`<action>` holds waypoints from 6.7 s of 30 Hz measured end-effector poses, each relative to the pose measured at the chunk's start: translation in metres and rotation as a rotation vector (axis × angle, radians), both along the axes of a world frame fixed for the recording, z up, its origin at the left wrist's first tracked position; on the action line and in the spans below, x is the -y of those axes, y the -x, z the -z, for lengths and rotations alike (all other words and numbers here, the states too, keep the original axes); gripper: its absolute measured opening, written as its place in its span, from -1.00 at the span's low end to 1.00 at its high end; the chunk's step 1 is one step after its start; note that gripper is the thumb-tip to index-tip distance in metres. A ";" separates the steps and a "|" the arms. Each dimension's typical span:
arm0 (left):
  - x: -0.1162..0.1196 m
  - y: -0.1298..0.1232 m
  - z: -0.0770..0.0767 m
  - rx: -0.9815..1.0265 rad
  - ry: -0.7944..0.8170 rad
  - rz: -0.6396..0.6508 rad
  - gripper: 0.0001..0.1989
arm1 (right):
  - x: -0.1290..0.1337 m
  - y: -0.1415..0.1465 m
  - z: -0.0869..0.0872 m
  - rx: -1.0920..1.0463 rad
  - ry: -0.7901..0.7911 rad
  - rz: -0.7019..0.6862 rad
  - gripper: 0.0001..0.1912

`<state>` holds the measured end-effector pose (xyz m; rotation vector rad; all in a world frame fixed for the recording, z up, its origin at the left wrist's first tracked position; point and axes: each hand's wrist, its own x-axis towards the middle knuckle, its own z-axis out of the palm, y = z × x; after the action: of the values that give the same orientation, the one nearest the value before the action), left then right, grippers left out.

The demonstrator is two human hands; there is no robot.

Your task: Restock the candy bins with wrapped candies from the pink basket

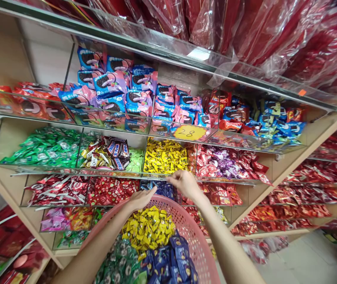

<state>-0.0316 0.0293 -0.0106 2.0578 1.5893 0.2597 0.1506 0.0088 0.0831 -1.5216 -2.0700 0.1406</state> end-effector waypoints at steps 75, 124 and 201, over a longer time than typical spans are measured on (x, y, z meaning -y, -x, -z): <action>-0.002 0.000 0.007 -0.038 -0.061 0.047 -0.18 | 0.008 0.047 0.133 -0.157 0.151 -0.156 -0.77; 0.000 0.002 0.004 0.006 -0.034 0.038 -0.18 | -0.054 -0.001 -0.009 0.349 -0.107 0.091 -0.83; -0.002 0.001 0.010 -0.025 -0.051 0.028 -0.20 | 0.014 -0.003 0.119 -0.039 0.342 -0.060 -0.81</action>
<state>-0.0327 0.0314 -0.0203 2.1278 1.5828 0.2677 0.1537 -0.0050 -0.0358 -1.6346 -2.1411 0.5673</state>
